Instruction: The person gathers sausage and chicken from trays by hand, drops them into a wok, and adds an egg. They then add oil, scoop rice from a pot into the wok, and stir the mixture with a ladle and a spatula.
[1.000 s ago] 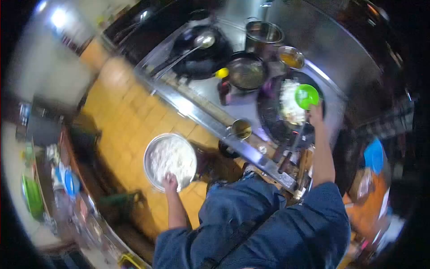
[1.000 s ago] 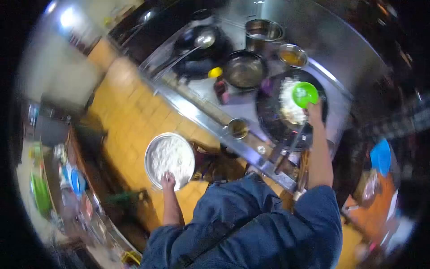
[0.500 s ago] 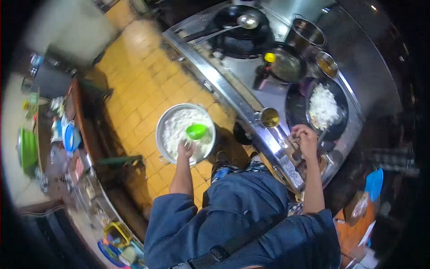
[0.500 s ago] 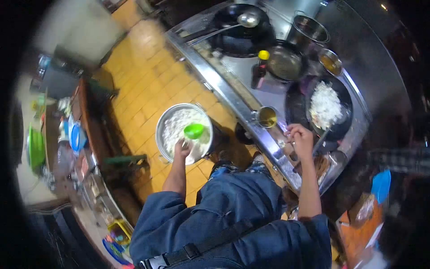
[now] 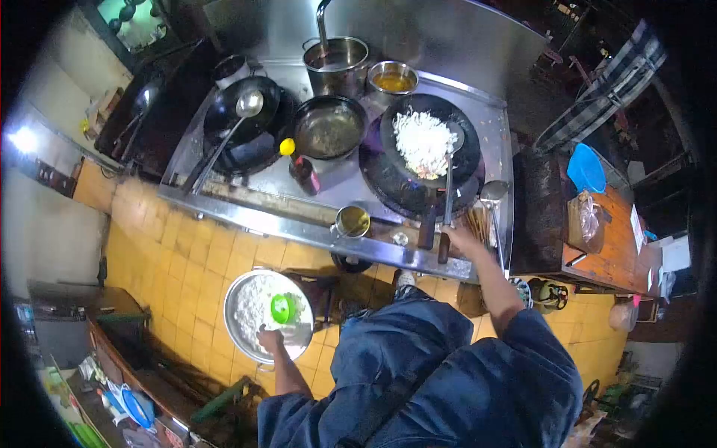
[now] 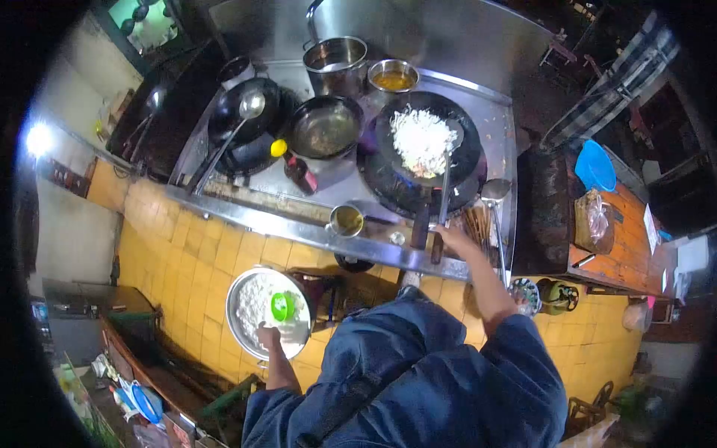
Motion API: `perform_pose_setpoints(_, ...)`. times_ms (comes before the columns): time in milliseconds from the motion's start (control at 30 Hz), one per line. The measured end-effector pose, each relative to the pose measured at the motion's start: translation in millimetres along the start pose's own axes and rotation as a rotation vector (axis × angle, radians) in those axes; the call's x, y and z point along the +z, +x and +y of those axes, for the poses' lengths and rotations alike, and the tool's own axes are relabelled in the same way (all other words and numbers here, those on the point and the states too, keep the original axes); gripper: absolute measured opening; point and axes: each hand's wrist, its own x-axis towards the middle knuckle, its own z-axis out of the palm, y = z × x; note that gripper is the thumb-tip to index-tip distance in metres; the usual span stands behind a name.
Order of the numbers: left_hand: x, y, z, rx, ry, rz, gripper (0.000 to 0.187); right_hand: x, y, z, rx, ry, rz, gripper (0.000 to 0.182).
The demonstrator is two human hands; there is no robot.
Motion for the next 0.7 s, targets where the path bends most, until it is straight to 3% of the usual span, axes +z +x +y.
perform_pose_setpoints(33, 1.6, 7.5, -4.2, 0.227, 0.006, 0.068, 0.038, -1.7, -6.8, -4.8, 0.225, 0.515, -0.153, 0.049)
perform_pose_setpoints(67, -17.3, 7.0, 15.6, -0.143, -0.349, -0.087, 0.031, -4.0, -14.8, -12.1, 0.528, 0.989, -0.191, 0.041)
perform_pose_setpoints(100, -41.2, 6.1, 36.7, -0.514, -0.696, -0.247, 0.026, -3.3, -12.7, -0.7, 0.519, 0.999, -0.190, 0.041)
perform_pose_setpoints(133, -31.2, 14.4, 19.8, -0.545, -0.880, -0.268, 0.023, -3.3, -11.2, 10.1, 0.095, 0.298, 0.173, 0.041)
perform_pose_setpoints(167, -40.1, 8.9, 30.4, -0.540, -0.921, -0.141, 0.023, -14.5, -14.0, 9.4, -0.021, 0.003, 0.225, 0.043)
perform_pose_setpoints(200, -56.5, -3.6, 44.7, -0.331, -0.519, 0.000, 0.023, -25.8, -16.8, 8.4, -0.118, -0.300, 0.315, 0.046)
perform_pose_setpoints(233, -73.4, -8.4, 66.5, -0.117, -0.118, 0.139, 0.022, -47.6, -26.5, -6.2, -0.114, -0.283, 0.323, 0.046)
perform_pose_setpoints(300, -48.5, 7.4, 15.2, 0.039, 0.150, -0.015, 0.023, -85.2, -46.9, -28.9, 0.043, -0.324, 0.211, 0.052)
perform_pose_setpoints(333, -57.4, 7.0, 24.2, -0.121, 0.190, 0.038, 0.011, -92.0, -51.6, -32.4, 0.045, -0.313, 0.215, 0.052)
perform_pose_setpoints(367, -17.7, 36.3, -32.0, -0.343, 0.074, -0.224, 0.016, -95.3, -57.9, -33.7, 0.057, -0.278, 0.208, 0.053)
perform_pose_setpoints(400, -29.7, 27.7, -22.9, -0.089, 0.335, -0.146, 0.014, -95.6, -63.9, -29.6, 0.066, -0.246, 0.199, 0.053)
perform_pose_setpoints(433, -44.5, 19.5, -16.1, 0.165, 0.591, -0.065, 0.013, -75.7, -56.2, 1.9, -0.100, -0.125, 0.346, 0.048)
perform_pose_setpoints(467, -54.4, 18.4, 1.0, 0.160, 0.586, -0.063, 0.013, -37.9, -26.0, 64.1, -0.299, -0.275, 0.473, 0.047)
perform_pose_setpoints(533, -63.6, 12.3, 24.0, -0.085, 0.301, 0.011, 0.010, -29.9, -3.2, 95.7, -0.501, -0.433, 0.589, 0.045)
perform_pose_setpoints(567, -65.6, 7.2, 37.2, -0.153, 0.221, 0.026, 0.010, -57.9, -5.2, 55.8, -0.002, 0.226, 0.140, 0.045)
perform_pose_setpoints(600, -67.9, 2.0, 50.7, -0.220, 0.140, 0.046, 0.011, -85.5, -2.0, 29.2, 0.182, 0.521, -0.107, 0.044)
perform_pose_setpoints(633, -74.5, -1.9, 63.1, -0.376, -0.225, 0.084, 0.009, -113.3, 1.1, 2.5, 0.429, 0.753, -0.310, 0.044)
perform_pose_setpoints(700, -81.3, -8.2, 86.3, -0.667, -0.972, 0.173, 0.016, -161.6, -12.6, -46.4, 0.109, 0.822, -0.043, 0.043)
